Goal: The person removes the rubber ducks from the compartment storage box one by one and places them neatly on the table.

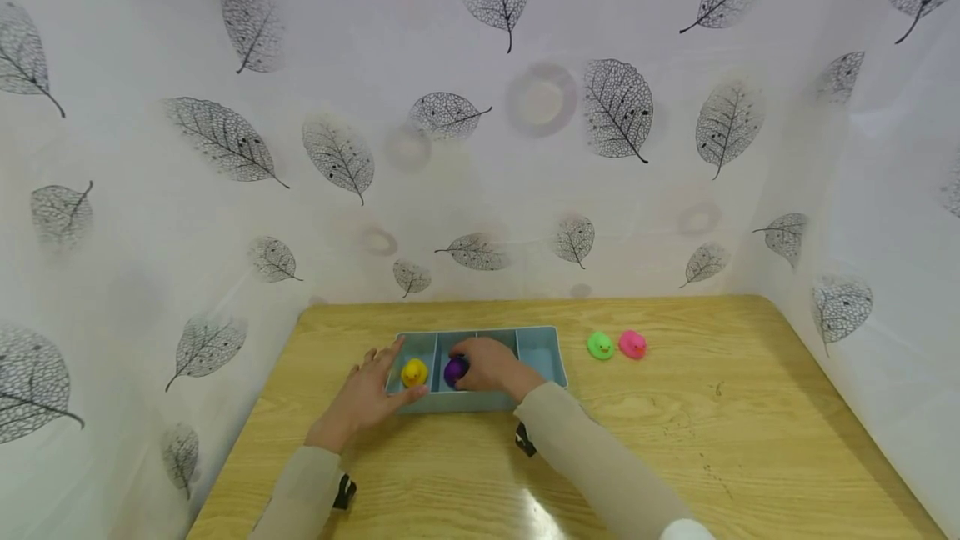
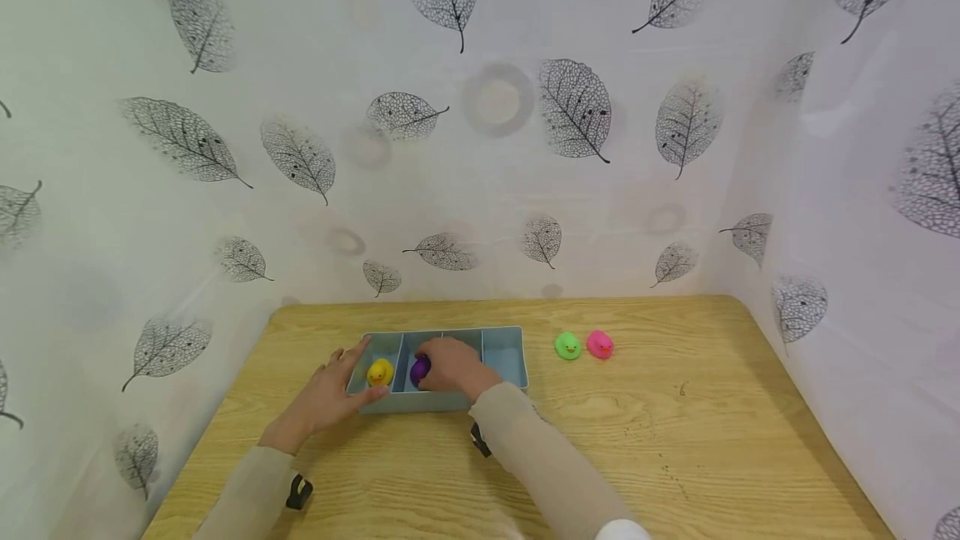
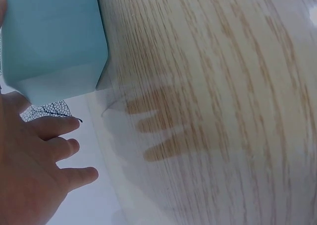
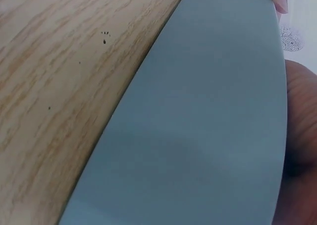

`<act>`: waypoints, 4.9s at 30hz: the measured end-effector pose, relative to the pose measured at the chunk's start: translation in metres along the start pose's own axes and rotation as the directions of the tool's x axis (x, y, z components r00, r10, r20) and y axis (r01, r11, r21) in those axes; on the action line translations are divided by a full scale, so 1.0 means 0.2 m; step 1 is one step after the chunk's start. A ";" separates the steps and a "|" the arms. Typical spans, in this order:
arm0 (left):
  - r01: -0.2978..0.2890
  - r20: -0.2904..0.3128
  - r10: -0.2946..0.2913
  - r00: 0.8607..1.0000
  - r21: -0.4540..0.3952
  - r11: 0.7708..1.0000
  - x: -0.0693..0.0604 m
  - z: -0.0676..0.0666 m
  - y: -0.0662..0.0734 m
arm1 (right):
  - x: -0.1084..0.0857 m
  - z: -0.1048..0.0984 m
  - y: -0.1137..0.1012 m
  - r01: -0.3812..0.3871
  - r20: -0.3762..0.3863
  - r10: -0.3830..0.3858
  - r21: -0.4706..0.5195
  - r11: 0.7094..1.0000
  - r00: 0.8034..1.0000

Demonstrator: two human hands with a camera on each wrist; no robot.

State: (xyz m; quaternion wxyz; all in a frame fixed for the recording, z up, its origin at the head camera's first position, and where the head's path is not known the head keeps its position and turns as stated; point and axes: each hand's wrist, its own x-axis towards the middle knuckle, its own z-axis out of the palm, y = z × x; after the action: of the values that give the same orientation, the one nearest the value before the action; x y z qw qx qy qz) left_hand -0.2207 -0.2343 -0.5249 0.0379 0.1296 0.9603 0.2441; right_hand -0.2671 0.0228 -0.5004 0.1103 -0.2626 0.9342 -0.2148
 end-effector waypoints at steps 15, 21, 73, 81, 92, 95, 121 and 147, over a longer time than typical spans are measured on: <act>-0.004 -0.009 0.004 1.000 0.000 1.000 0.00 0.01 -0.01 | 0.01 0.01 0.02 0.044 -0.030 -0.042 0.048 0.998 0.999; -0.006 -0.009 0.006 1.000 0.003 1.000 0.00 0.01 -0.01 | 0.01 0.02 0.03 0.068 -0.041 -0.066 0.055 0.996 0.997; -0.002 -0.013 0.002 1.000 0.013 1.000 0.00 0.00 0.00 | -0.15 -0.18 0.08 0.218 -0.226 -0.151 0.312 0.925 0.962; -0.005 -0.013 0.006 1.000 0.018 1.000 0.00 0.00 0.01 | -0.20 -0.22 0.15 0.229 -0.255 -0.140 0.362 0.904 0.957; 0.007 -0.002 -0.007 1.000 0.009 1.000 0.00 0.00 0.02 | -0.27 -0.24 0.25 0.207 -0.314 -0.097 0.338 0.918 0.945; 0.008 -0.003 -0.008 1.000 0.009 1.000 0.00 0.00 0.01 | -0.28 -0.24 0.28 0.205 -0.332 -0.085 0.346 0.916 0.940; -0.003 -0.005 0.003 1.000 0.009 1.000 0.00 0.00 0.00 | -0.46 -0.35 0.50 0.192 -0.488 -0.001 0.340 0.921 0.873; 0.007 0.018 -0.007 1.000 0.014 1.000 0.00 -0.01 0.01 | -0.71 -0.42 0.84 0.012 -0.474 0.168 0.353 0.936 0.864</act>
State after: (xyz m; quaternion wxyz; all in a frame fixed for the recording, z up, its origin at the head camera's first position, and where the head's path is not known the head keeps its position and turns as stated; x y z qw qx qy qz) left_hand -0.2210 -0.2331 -0.5214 0.0466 0.1288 0.9621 0.2359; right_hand -0.2483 0.2574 -0.4894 -0.0808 -0.1363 0.8887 -0.4302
